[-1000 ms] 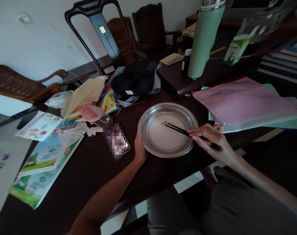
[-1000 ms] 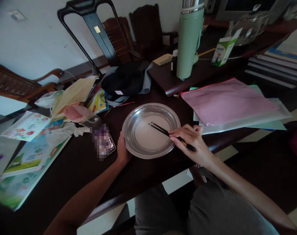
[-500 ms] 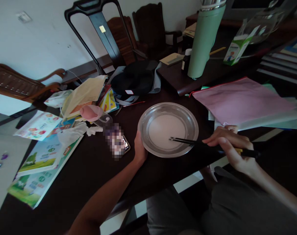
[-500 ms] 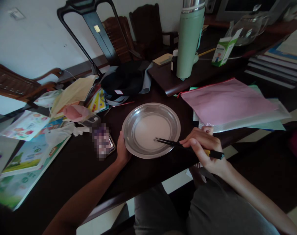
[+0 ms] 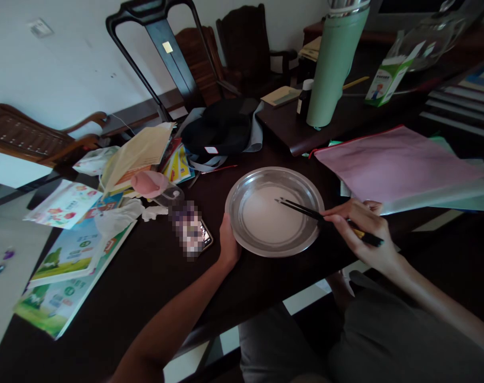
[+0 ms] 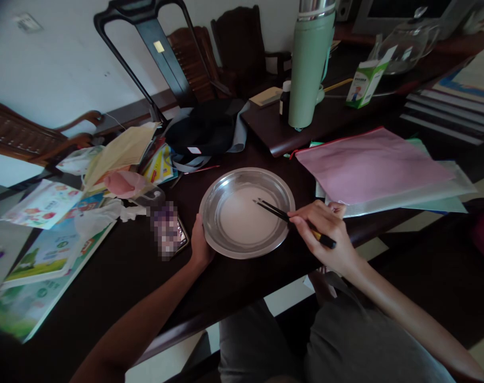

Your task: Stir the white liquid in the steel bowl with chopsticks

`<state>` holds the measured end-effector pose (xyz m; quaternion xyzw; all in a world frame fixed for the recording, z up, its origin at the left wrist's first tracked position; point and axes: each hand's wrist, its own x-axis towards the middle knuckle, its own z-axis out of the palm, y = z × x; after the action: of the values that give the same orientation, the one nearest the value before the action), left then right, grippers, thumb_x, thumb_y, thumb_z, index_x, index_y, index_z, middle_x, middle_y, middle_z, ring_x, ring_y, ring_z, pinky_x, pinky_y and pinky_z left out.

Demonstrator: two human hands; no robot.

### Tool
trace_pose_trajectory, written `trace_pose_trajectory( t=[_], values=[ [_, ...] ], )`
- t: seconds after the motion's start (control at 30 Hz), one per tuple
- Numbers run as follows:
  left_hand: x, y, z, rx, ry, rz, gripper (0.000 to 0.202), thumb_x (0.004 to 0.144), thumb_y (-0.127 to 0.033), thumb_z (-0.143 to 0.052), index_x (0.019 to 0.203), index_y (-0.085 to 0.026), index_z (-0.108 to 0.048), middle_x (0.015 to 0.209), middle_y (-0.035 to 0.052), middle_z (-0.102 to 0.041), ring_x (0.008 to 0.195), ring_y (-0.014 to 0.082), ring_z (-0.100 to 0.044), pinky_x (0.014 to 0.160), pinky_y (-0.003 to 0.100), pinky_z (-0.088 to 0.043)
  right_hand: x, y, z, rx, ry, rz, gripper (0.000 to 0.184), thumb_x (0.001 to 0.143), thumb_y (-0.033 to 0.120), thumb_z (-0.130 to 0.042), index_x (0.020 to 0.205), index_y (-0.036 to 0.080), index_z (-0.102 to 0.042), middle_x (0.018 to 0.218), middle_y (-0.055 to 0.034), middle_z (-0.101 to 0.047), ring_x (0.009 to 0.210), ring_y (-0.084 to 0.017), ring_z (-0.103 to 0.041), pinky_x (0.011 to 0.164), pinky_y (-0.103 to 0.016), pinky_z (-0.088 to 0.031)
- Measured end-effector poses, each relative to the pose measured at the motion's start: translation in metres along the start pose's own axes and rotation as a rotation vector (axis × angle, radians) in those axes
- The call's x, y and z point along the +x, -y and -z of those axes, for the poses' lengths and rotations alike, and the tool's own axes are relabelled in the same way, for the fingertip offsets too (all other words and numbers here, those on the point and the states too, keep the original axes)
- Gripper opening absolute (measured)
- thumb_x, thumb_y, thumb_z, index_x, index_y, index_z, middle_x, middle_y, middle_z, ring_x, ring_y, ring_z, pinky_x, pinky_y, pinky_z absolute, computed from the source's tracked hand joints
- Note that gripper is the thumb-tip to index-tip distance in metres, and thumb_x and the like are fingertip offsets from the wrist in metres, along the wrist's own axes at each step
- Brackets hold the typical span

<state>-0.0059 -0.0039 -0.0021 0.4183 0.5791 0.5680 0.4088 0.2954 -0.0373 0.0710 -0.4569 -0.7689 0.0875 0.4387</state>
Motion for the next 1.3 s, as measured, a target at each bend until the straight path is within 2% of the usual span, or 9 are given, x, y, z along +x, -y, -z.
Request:
trace_pose_trajectory(
  t=[0.13, 0.27, 0.43, 0.6, 0.7, 0.83, 1.03, 1.17, 1.3],
  values=[
    [0.001, 0.003, 0.002, 0.018, 0.020, -0.024, 0.057, 0.097, -0.074, -0.046, 0.104, -0.025, -0.076, 0.106, 0.0049, -0.077, 0.107, 0.0253, -0.069, 0.101, 0.043, -0.054, -0.005, 0.003, 0.016, 0.106, -0.073, -0.036, 0.032, 0.107, 0.024, -0.048, 0.083, 0.027, -0.069, 0.081, 0.0003, -0.079, 0.071, -0.022, -0.070, 0.076, -0.045, -0.037],
    [0.002, 0.006, 0.004, 0.039, 0.026, -0.069, 0.055, 0.096, -0.073, -0.048, 0.105, -0.026, -0.075, 0.108, 0.0051, -0.077, 0.110, 0.0262, -0.069, 0.102, 0.043, -0.054, -0.007, 0.007, 0.019, 0.259, -0.037, -0.034, 0.034, 0.107, 0.025, -0.048, 0.082, 0.029, -0.070, 0.080, 0.0013, -0.078, 0.068, -0.022, -0.069, 0.076, -0.046, -0.042],
    [0.003, 0.008, 0.006, 0.055, 0.023, -0.079, 0.054, 0.097, -0.072, -0.049, 0.105, -0.025, -0.075, 0.107, 0.0052, -0.077, 0.110, 0.0263, -0.069, 0.102, 0.043, -0.054, 0.001, 0.011, 0.004, 0.203, 0.093, 0.056, 0.022, 0.106, 0.028, -0.055, 0.090, 0.028, -0.071, 0.089, 0.0005, -0.082, 0.075, -0.020, -0.073, 0.075, -0.043, -0.041],
    [0.002, 0.005, 0.004, 0.034, 0.017, -0.054, 0.055, 0.097, -0.073, -0.048, 0.106, -0.025, -0.075, 0.109, 0.0051, -0.077, 0.110, 0.0262, -0.069, 0.102, 0.043, -0.054, 0.002, 0.004, -0.013, 0.095, 0.155, 0.056, 0.013, 0.106, 0.031, -0.060, 0.097, 0.029, -0.069, 0.105, 0.0001, -0.083, 0.088, -0.022, -0.075, 0.079, -0.044, -0.037],
    [0.001, 0.002, 0.002, 0.041, 0.023, -0.048, 0.057, 0.097, -0.074, -0.048, 0.104, -0.024, -0.075, 0.106, 0.0052, -0.077, 0.107, 0.0264, -0.069, 0.101, 0.043, -0.053, 0.001, -0.001, -0.015, 0.037, 0.123, 0.036, 0.012, 0.105, 0.031, -0.060, 0.097, 0.029, -0.069, 0.108, -0.0006, -0.083, 0.089, -0.023, -0.074, 0.081, -0.046, -0.037],
    [0.000, 0.003, 0.001, 0.010, 0.035, -0.053, 0.059, 0.097, -0.074, -0.046, 0.106, -0.024, -0.075, 0.107, 0.0054, -0.077, 0.107, 0.0266, -0.069, 0.100, 0.044, -0.054, 0.001, -0.002, -0.004, 0.014, -0.005, 0.029, 0.022, 0.106, 0.028, -0.057, 0.087, 0.026, -0.068, 0.092, -0.0015, -0.082, 0.078, -0.022, -0.072, 0.076, -0.044, -0.036],
    [-0.001, 0.002, 0.001, 0.002, 0.027, -0.047, 0.057, 0.096, -0.073, -0.048, 0.106, -0.024, -0.075, 0.109, 0.0053, -0.077, 0.109, 0.0259, -0.068, 0.102, 0.044, -0.053, -0.006, 0.004, 0.017, 0.132, -0.063, -0.052, 0.031, 0.108, 0.026, -0.050, 0.083, 0.027, -0.070, 0.083, 0.0002, -0.078, 0.070, -0.021, -0.069, 0.077, -0.044, -0.036],
    [0.000, -0.001, 0.000, 0.031, 0.012, -0.014, 0.056, 0.098, -0.071, -0.048, 0.104, -0.022, -0.075, 0.106, 0.0054, -0.077, 0.106, 0.0257, -0.068, 0.101, 0.043, -0.052, -0.008, 0.007, 0.019, 0.260, -0.006, -0.031, 0.031, 0.107, 0.025, -0.051, 0.083, 0.027, -0.069, 0.082, 0.0020, -0.078, 0.072, -0.020, -0.070, 0.079, -0.044, -0.039],
    [0.000, 0.000, 0.000, -0.001, 0.002, -0.010, 0.055, 0.098, -0.070, -0.047, 0.107, -0.024, -0.075, 0.106, 0.0045, -0.078, 0.108, 0.0254, -0.069, 0.102, 0.042, -0.053, -0.003, 0.010, 0.008, 0.247, 0.110, 0.033, 0.020, 0.106, 0.025, -0.057, 0.090, 0.027, -0.069, 0.089, 0.0026, -0.081, 0.077, -0.019, -0.072, 0.078, -0.042, -0.038]
  ],
)
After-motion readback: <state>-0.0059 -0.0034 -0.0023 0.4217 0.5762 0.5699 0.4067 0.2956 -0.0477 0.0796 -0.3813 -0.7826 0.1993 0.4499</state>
